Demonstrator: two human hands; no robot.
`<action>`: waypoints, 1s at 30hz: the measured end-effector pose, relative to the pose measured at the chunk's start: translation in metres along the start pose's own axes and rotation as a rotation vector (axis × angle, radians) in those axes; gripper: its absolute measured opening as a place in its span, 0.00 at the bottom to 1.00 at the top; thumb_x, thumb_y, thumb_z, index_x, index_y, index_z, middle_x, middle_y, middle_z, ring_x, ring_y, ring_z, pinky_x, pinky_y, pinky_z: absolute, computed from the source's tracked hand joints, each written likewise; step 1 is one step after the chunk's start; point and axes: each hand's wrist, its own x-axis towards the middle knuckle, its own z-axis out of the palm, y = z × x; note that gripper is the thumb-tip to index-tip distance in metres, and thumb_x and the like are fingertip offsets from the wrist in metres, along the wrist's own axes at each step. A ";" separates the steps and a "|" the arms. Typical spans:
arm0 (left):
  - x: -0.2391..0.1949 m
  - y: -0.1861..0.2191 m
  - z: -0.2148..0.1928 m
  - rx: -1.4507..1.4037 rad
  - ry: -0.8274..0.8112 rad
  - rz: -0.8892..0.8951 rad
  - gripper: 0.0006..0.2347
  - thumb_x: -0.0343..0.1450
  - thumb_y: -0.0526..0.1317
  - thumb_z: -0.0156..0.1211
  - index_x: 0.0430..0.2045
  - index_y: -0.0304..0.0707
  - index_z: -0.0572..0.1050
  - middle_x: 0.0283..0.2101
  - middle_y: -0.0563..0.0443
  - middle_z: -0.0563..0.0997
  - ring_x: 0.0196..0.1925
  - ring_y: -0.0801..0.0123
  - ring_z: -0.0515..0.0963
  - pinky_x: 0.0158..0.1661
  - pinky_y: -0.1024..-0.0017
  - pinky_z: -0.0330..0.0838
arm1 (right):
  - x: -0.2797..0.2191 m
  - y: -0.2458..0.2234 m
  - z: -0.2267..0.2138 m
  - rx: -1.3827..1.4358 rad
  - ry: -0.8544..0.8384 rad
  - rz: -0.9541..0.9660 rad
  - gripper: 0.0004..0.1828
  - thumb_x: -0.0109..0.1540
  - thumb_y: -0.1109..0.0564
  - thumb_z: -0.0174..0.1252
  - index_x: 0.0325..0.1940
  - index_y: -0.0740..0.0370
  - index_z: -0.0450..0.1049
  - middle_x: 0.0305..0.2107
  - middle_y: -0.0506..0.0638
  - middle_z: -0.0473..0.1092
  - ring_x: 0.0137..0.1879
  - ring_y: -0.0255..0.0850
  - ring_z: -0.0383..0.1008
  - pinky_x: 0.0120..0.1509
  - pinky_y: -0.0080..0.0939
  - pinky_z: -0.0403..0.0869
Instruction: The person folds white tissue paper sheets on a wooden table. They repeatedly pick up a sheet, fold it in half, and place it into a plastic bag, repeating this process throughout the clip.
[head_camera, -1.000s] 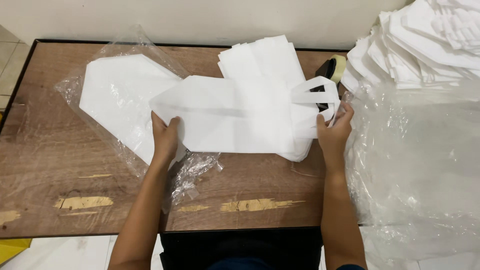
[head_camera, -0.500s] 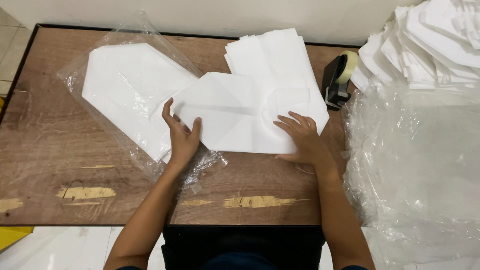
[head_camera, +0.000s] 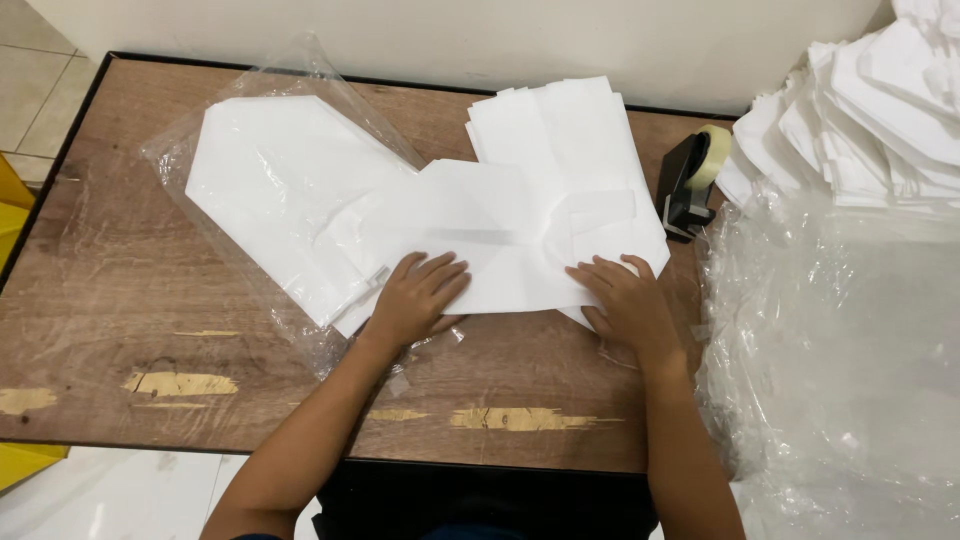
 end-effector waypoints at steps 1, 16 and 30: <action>-0.001 0.000 0.008 0.001 0.000 -0.002 0.24 0.65 0.59 0.60 0.50 0.50 0.73 0.55 0.54 0.78 0.62 0.65 0.73 0.62 0.56 0.60 | 0.000 0.002 0.008 0.000 0.000 -0.002 0.26 0.56 0.46 0.59 0.59 0.36 0.71 0.54 0.38 0.73 0.65 0.36 0.69 0.75 0.51 0.59; 0.003 0.008 0.007 -0.090 0.183 -0.030 0.18 0.73 0.58 0.48 0.40 0.46 0.76 0.46 0.50 0.82 0.52 0.59 0.82 0.56 0.59 0.68 | 0.008 -0.023 0.056 0.006 0.345 -0.094 0.10 0.63 0.48 0.58 0.49 0.41 0.74 0.40 0.36 0.72 0.53 0.31 0.74 0.61 0.41 0.68; 0.009 0.008 0.000 -0.187 0.019 -0.098 0.17 0.70 0.56 0.52 0.41 0.45 0.78 0.49 0.50 0.81 0.60 0.62 0.77 0.63 0.56 0.59 | 0.014 -0.028 0.030 -0.002 0.207 -0.164 0.22 0.57 0.37 0.64 0.52 0.41 0.73 0.45 0.40 0.69 0.58 0.37 0.68 0.60 0.46 0.67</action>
